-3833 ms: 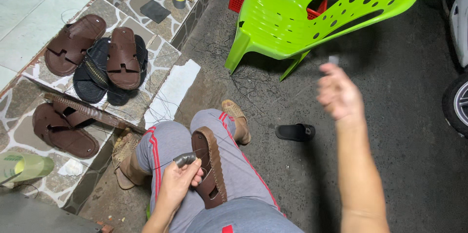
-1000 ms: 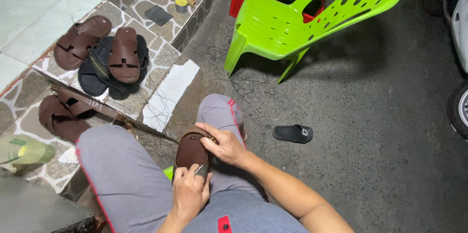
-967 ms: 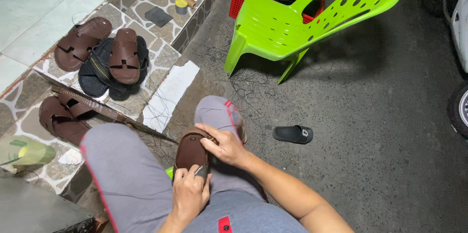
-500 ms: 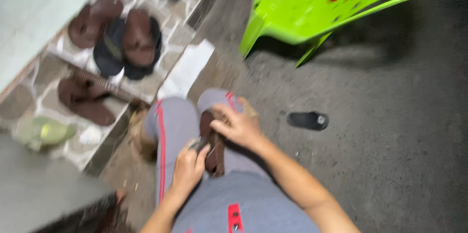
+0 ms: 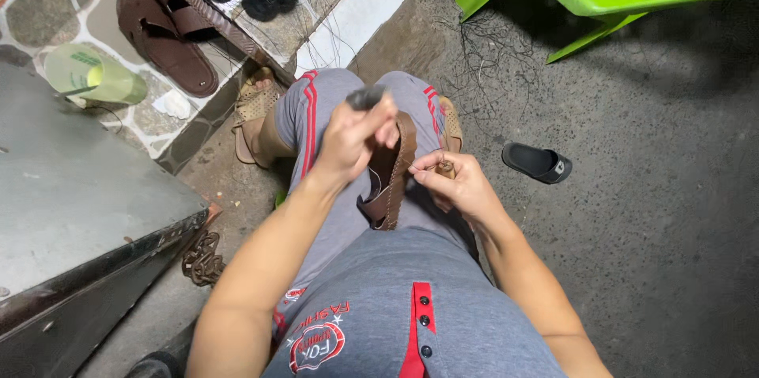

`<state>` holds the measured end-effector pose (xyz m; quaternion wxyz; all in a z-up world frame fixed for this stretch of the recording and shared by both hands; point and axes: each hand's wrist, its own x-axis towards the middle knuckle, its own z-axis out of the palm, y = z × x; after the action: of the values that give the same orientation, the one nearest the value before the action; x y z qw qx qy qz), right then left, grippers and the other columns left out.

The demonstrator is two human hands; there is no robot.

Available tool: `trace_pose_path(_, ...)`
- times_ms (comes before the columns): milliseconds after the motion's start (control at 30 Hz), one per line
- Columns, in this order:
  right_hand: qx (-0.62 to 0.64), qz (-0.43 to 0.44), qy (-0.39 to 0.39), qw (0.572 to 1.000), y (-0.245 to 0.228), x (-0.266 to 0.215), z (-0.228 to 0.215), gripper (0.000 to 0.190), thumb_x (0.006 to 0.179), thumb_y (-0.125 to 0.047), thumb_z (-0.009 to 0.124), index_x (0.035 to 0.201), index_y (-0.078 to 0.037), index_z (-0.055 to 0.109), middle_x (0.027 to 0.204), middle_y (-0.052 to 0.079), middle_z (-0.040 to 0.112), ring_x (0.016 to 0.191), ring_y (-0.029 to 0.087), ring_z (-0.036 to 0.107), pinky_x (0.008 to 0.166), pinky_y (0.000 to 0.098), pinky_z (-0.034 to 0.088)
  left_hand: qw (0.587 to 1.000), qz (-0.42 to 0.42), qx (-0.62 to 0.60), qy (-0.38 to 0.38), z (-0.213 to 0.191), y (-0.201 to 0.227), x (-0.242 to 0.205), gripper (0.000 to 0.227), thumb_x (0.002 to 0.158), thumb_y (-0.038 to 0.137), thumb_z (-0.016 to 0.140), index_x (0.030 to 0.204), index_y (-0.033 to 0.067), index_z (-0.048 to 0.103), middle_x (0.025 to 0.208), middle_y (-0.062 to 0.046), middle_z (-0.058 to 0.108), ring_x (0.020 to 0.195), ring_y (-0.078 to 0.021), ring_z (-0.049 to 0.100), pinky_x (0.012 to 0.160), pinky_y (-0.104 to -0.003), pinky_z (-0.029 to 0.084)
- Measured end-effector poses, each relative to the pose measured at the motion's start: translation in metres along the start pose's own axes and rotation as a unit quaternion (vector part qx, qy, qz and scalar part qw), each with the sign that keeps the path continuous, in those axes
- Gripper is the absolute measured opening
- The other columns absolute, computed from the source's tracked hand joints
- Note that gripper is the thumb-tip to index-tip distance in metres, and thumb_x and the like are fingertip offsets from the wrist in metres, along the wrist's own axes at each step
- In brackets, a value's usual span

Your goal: The person sits on a low stool and sews a brown leather sandal using a curved awl and thread. They repeatedly pierce the sandal strap and pull the thread through to stitch the sole to the upper. The person adjusts the sandal on their lap and pulls the thread tight throughout the process.

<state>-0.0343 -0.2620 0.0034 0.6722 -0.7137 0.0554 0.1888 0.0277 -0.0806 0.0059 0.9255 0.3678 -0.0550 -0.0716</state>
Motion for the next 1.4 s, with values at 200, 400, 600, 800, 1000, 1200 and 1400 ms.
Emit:
trace_pose_path(200, 0.131, 0.061, 0.03, 0.989, 0.014, 0.014, -0.001, 0.01, 0.081, 0.004, 0.065, 0.091, 0.006, 0.066, 0.039, 0.004, 0.036, 0.023, 0.01, 0.034, 0.023, 0.0235, 0.03, 0.994, -0.059, -0.082, 0.047, -0.004, -0.037, 0.055, 0.021, 0.091, 0.014, 0.065, 0.082, -0.0032, 0.06, 0.04, 0.002, 0.029, 0.033, -0.0032, 0.022, 0.029, -0.016, 0.023)
trace_pose_path(400, 0.111, 0.029, 0.023, 0.993, 0.003, 0.013, 0.005, 0.011, 0.078, 0.005, 0.067, 0.089, 0.006, 0.066, 0.04, 0.005, 0.039, 0.024, 0.01, 0.038, 0.023, 0.0229, 0.031, 0.994, -0.068, -0.079, 0.025, -0.013, 0.0, 0.038, 0.022, 0.098, 0.024, 0.057, 0.088, 0.0041, 0.063, 0.044, 0.007, 0.038, 0.033, -0.0026, 0.03, 0.031, -0.016, 0.026)
trace_pose_path(600, 0.028, -0.023, 0.001, 0.999, -0.015, -0.013, -0.019, 0.014, 0.075, 0.005, 0.07, 0.09, 0.005, 0.068, 0.054, 0.011, 0.055, 0.031, 0.008, 0.045, 0.023, 0.0234, 0.033, 0.919, -0.027, 0.211, -0.332, -0.02, 0.022, -0.014, 0.01, 0.091, 0.012, 0.066, 0.1, 0.008, 0.068, 0.084, -0.01, 0.068, 0.074, -0.0167, 0.062, 0.074, -0.032, 0.053)
trace_pose_path(800, -0.043, -0.109, -0.032, 0.993, -0.032, -0.015, -0.079, 0.046, 0.09, -0.015, 0.053, 0.131, 0.005, 0.046, 0.109, 0.025, 0.059, 0.037, 0.008, 0.049, 0.031, 0.0213, 0.037, 0.971, -0.02, 0.166, -0.169, -0.109, 0.045, -0.025, 0.02, 0.095, 0.013, 0.056, 0.088, 0.0031, 0.072, 0.077, -0.014, 0.063, 0.072, -0.02, 0.056, 0.073, -0.034, 0.051)
trace_pose_path(1000, -0.106, 0.003, -0.023, 0.994, 0.005, -0.019, -0.115, 0.038, 0.097, -0.008, 0.043, 0.133, -0.001, 0.052, 0.071, 0.017, 0.058, 0.04, 0.019, 0.055, 0.033, 0.0242, 0.042, 0.979, -0.155, -0.043, 0.128, -0.159, 0.049, -0.014, 0.029, 0.093, 0.036, 0.062, 0.108, 0.0108, 0.06, 0.079, -0.009, 0.066, 0.056, -0.011, 0.053, 0.059, -0.026, 0.049)
trace_pose_path(1200, 0.035, -0.102, -0.238, 0.965, 0.007, -0.01, -0.062, 0.046, 0.094, -0.028, 0.052, 0.135, -0.007, 0.052, 0.078, 0.024, 0.067, 0.044, 0.015, 0.057, 0.037, 0.0224, 0.037, 0.965, -0.105, -0.133, 0.202, -0.184, 0.058, -0.009, 0.018, 0.09, 0.022, 0.067, 0.104, 0.0119, 0.063, 0.073, 0.003, 0.056, 0.057, -0.0036, 0.044, 0.058, -0.018, 0.041)
trace_pose_path(1400, 0.05, -0.09, -0.016, 0.995, -0.024, -0.009, -0.052, 0.042, 0.096, -0.008, 0.047, 0.138, -0.014, 0.048, 0.082, 0.015, 0.054, 0.045, 0.017, 0.047, 0.034, 0.0239, 0.038, 0.839, -0.03, 0.266, 0.473, -0.17, 0.122, -0.019, 0.013, 0.1, 0.015, 0.056, 0.111, 0.0104, 0.056, 0.09, 0.0, 0.061, 0.053, -0.0019, 0.051, 0.046, -0.013, 0.048)
